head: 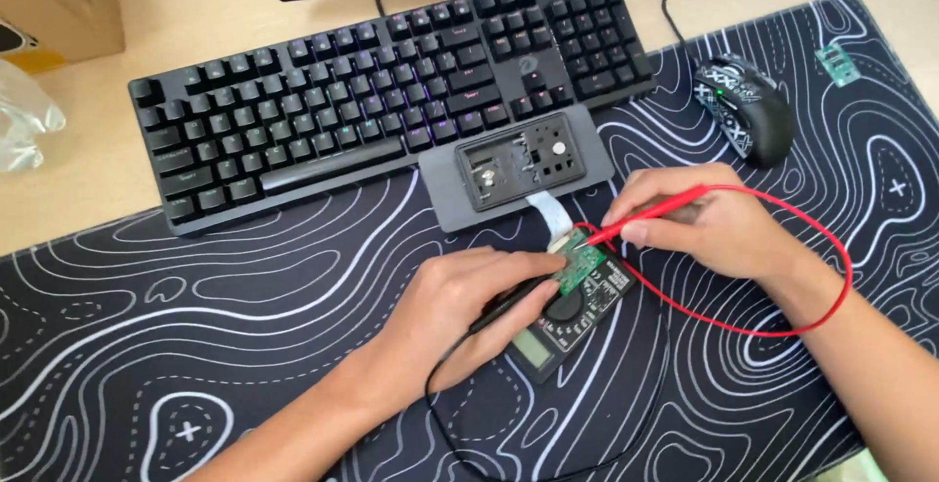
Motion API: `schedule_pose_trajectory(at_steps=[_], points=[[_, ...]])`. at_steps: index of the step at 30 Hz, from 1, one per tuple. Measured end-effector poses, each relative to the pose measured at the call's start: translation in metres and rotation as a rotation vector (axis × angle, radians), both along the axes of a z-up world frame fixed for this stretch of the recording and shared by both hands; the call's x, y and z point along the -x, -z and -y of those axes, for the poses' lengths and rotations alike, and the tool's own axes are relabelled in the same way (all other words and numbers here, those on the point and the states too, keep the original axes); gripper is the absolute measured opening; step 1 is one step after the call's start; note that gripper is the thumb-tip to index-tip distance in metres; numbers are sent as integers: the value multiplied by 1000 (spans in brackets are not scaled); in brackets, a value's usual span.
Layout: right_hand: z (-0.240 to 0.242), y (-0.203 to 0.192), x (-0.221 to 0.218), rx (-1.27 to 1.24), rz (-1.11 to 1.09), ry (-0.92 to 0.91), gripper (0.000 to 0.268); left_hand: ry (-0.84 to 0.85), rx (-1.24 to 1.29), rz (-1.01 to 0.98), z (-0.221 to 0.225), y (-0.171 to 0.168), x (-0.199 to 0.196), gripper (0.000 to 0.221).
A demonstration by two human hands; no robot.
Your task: Using multimeter probes to test electrical connections on a circuit board as part of an assembly process.
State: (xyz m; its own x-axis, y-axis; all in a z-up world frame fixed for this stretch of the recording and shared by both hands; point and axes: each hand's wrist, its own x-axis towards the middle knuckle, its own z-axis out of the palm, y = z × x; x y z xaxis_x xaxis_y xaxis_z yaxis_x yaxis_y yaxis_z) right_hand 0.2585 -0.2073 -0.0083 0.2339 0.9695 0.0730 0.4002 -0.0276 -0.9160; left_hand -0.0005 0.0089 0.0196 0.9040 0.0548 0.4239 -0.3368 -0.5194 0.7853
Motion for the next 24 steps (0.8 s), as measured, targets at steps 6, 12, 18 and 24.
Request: schedule_pose_trajectory(at_steps=[6,12,18,24], points=[[-3,-6,6,19,-42,68,14,-14,5,1,2,2,-1,21],[-8,-18,15,28,0,2,15,7,8,-43,1,-2,-1,21],[-6,-8,7,-15,-40,44,15,-1,6,-39,1,-1,1,22],[-1,-6,5,-12,-119,85,14,2,-10,-15,1,1,1,22]])
